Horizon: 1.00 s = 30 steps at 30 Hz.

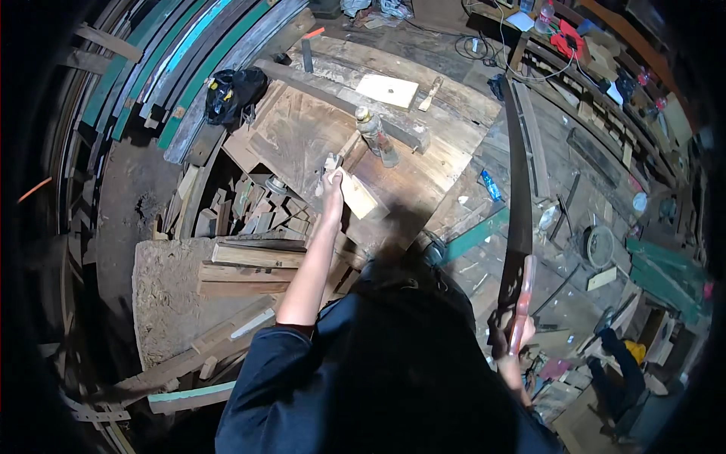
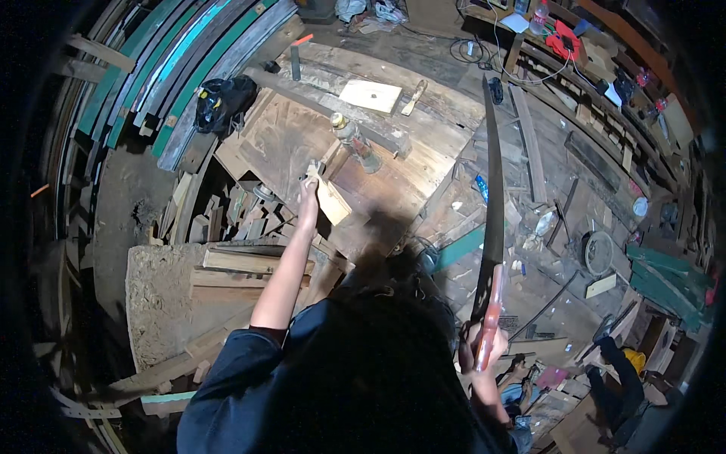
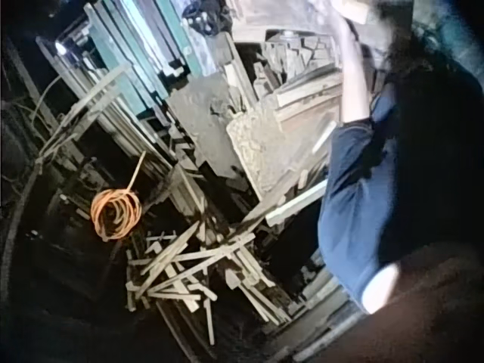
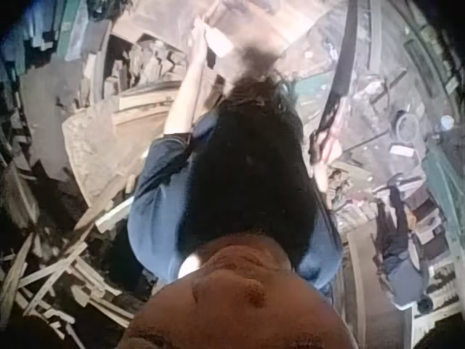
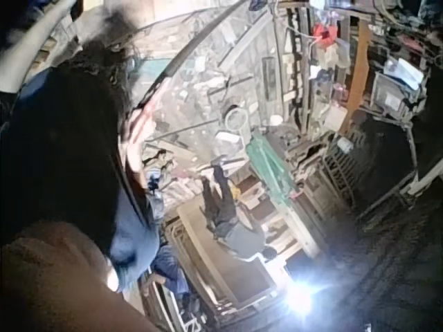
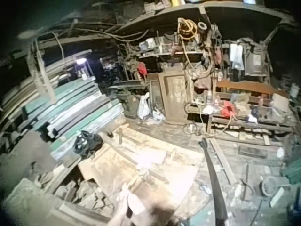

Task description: Using a hand saw to cut a small block of wood on a workbench.

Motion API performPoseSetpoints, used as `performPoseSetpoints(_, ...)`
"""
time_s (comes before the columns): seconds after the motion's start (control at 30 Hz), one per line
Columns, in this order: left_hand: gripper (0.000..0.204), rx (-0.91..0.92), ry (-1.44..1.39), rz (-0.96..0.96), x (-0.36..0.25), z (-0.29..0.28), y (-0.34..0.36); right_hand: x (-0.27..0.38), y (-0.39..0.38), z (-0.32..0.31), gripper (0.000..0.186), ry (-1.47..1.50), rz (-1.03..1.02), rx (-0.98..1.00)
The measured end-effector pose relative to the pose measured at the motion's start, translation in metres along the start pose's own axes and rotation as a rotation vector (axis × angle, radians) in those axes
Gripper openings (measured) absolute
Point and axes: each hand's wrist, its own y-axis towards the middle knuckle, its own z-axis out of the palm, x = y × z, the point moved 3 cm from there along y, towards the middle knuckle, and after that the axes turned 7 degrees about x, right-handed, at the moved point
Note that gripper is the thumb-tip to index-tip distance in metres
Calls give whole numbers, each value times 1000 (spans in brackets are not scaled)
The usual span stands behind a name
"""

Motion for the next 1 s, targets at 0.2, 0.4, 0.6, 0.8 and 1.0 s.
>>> performPoseSetpoints(0.2,54,-197,-187,102,28,19,14,38,35,-1,14,291,-144,353)
performPoseSetpoints(0.4,57,-167,-281,140,41,20,24,65,63,51,7,419,-221,511)
performPoseSetpoints(0.6,51,-286,-238,186,67,21,36,50,67,98,13,658,-355,635)
performPoseSetpoints(0.8,53,-199,-337,151,62,16,33,36,65,119,29,610,-312,715)
performPoseSetpoints(1.0,50,-326,-221,120,49,16,22,25,54,127,37,596,-361,638)
